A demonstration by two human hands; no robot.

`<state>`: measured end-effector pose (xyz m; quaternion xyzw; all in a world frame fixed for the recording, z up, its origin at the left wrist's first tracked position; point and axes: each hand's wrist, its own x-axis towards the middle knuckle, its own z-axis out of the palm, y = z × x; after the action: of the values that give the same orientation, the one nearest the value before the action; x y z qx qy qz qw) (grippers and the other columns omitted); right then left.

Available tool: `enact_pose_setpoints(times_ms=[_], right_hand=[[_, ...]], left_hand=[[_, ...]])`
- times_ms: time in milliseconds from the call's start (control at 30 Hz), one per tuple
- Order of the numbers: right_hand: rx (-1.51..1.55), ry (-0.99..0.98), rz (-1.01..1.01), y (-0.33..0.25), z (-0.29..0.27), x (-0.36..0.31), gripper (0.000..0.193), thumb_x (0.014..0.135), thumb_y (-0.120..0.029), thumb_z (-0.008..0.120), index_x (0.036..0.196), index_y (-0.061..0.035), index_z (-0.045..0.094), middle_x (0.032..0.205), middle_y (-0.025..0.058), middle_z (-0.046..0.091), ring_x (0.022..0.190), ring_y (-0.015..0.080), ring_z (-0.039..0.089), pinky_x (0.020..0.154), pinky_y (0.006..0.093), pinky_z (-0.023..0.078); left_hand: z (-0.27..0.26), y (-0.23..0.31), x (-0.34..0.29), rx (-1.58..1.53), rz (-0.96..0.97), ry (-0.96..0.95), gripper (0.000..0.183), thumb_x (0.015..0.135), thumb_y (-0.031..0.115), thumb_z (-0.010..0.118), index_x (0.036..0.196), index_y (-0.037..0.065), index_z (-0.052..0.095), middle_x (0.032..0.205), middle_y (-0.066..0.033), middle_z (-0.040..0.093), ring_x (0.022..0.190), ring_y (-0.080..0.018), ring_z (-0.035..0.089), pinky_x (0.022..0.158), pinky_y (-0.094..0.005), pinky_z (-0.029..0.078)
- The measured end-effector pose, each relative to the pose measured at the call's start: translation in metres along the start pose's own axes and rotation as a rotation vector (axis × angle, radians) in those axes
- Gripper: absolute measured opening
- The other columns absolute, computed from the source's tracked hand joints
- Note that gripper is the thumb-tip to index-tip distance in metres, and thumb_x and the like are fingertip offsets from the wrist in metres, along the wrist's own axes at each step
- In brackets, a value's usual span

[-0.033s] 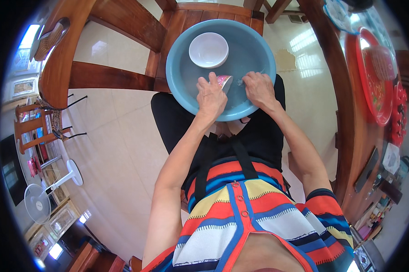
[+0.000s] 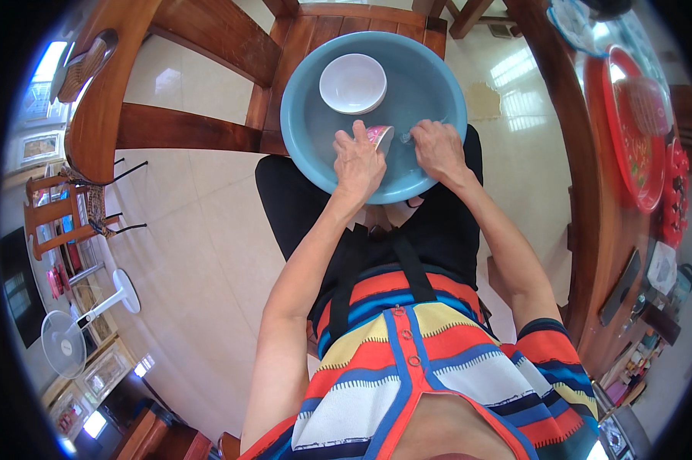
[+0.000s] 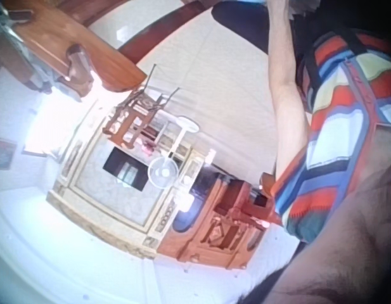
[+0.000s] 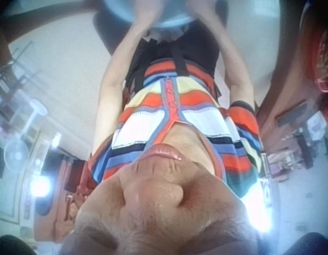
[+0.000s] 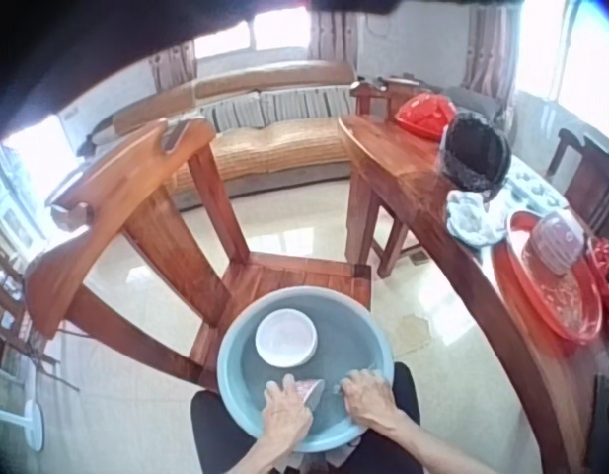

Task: The person washes small bowls in a basin of water using a cloth. They scrub each bowl, immersing them in the water, and then place the washed bowls on the table.

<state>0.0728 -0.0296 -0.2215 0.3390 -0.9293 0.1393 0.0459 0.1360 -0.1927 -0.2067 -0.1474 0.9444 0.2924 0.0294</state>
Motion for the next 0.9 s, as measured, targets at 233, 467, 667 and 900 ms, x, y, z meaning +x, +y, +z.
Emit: enact_pose_setpoints(times_ms=[233, 467, 667, 900], right_hand=[[0.196, -0.149, 0.194, -0.004, -0.006, 0.005, 0.015, 0.078, -0.011, 0.051, 0.081, -0.0014, 0.062, 0.084, 0.0147, 0.060, 0.081, 0.0313, 0.061, 0.076, 0.0427, 0.047], [0.275, -0.183, 0.275, -0.032, 0.021, 0.009, 0.027, 0.078, -0.016, 0.047, 0.092, -0.0035, 0.066, 0.098, 0.0199, 0.057, 0.100, 0.0361, 0.051, 0.081, 0.0509, 0.041], [0.108, -0.622, 0.096, -0.047, -0.003, 0.021, 0.035, 0.076, -0.008, 0.048, 0.107, -0.0004, 0.060, 0.114, 0.0190, 0.055, 0.105, 0.0348, 0.050, 0.085, 0.0435, 0.040], [0.718, -0.204, 0.319, -0.050, 0.041, 0.033, 0.034, 0.076, -0.003, 0.053, 0.109, -0.0019, 0.057, 0.096, 0.0170, 0.063, 0.090, 0.0333, 0.060, 0.080, 0.0358, 0.046]], left_hand=[[0.011, -0.019, 0.014, -0.577, -0.337, -0.190, 0.069, 0.088, 0.055, 0.042, 0.128, 0.000, 0.034, 0.116, -0.0270, 0.039, 0.093, -0.0336, 0.052, 0.064, -0.0380, 0.050], [-0.001, -0.027, 0.015, -1.166, -0.506, -0.401, 0.058, 0.090, 0.047, 0.041, 0.132, 0.008, 0.033, 0.116, -0.0117, 0.048, 0.086, -0.0223, 0.054, 0.061, -0.0427, 0.052], [-0.011, -0.027, 0.021, -1.313, -0.691, -0.411, 0.046, 0.093, 0.035, 0.040, 0.131, 0.008, 0.036, 0.122, -0.0139, 0.047, 0.105, -0.0302, 0.051, 0.079, -0.0569, 0.048], [-0.009, -0.034, 0.018, -1.316, -0.576, -0.491, 0.053, 0.092, 0.034, 0.044, 0.136, 0.007, 0.030, 0.127, -0.0142, 0.042, 0.109, -0.0301, 0.049, 0.079, -0.0566, 0.048]])
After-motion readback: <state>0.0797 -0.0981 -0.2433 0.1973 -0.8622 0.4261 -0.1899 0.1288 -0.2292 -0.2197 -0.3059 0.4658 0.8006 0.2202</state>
